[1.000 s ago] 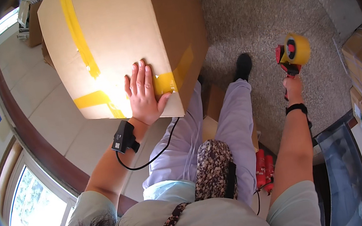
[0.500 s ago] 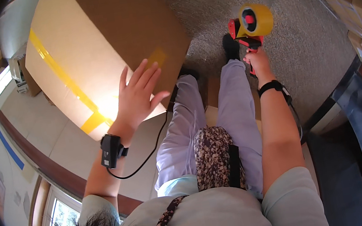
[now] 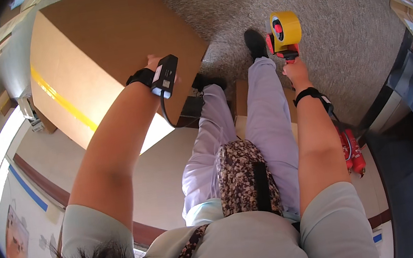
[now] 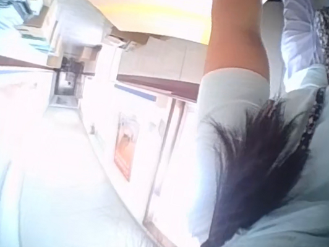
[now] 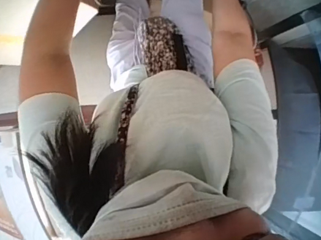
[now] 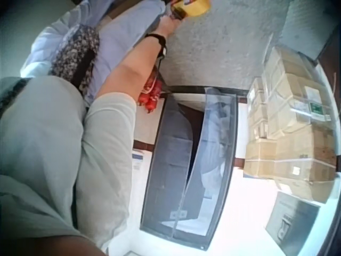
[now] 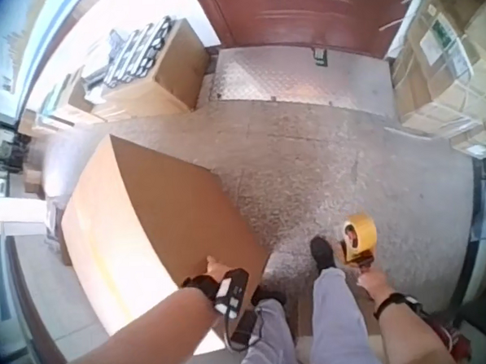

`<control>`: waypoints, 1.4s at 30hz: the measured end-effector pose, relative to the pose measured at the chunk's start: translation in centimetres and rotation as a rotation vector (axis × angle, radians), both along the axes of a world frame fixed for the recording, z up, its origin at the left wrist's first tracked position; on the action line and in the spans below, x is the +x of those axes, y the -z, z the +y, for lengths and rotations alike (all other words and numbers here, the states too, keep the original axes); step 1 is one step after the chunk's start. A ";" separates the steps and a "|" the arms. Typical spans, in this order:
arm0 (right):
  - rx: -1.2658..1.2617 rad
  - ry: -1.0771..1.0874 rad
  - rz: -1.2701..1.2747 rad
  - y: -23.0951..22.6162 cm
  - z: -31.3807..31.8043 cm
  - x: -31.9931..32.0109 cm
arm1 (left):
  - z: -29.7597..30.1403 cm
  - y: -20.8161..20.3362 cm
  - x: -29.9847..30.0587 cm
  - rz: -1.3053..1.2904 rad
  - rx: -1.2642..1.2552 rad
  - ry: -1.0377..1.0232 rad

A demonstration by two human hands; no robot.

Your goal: Taping the edges and seams of a cardboard box using a hand-held tape dispenser.

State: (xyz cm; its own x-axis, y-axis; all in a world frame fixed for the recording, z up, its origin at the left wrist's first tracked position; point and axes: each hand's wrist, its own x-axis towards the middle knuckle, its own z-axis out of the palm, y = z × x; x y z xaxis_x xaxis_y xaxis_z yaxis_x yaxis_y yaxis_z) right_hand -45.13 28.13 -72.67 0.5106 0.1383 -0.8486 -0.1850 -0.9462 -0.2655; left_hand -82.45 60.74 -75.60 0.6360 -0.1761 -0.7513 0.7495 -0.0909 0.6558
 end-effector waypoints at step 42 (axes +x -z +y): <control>0.816 -0.081 0.080 -22.7 19.6 -0.1 | -26.9 -18.1 -15.1 0.823 0.499 -1.071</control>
State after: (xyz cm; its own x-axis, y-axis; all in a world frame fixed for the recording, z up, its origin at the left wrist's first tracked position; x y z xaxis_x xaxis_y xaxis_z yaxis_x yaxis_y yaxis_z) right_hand -45.27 47.71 -49.96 0.4146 0.7610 -0.4989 -0.1717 -0.4730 -0.8642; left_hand -97.60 33.88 -57.48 -0.3452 0.4861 -0.8029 0.7458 0.6613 0.0797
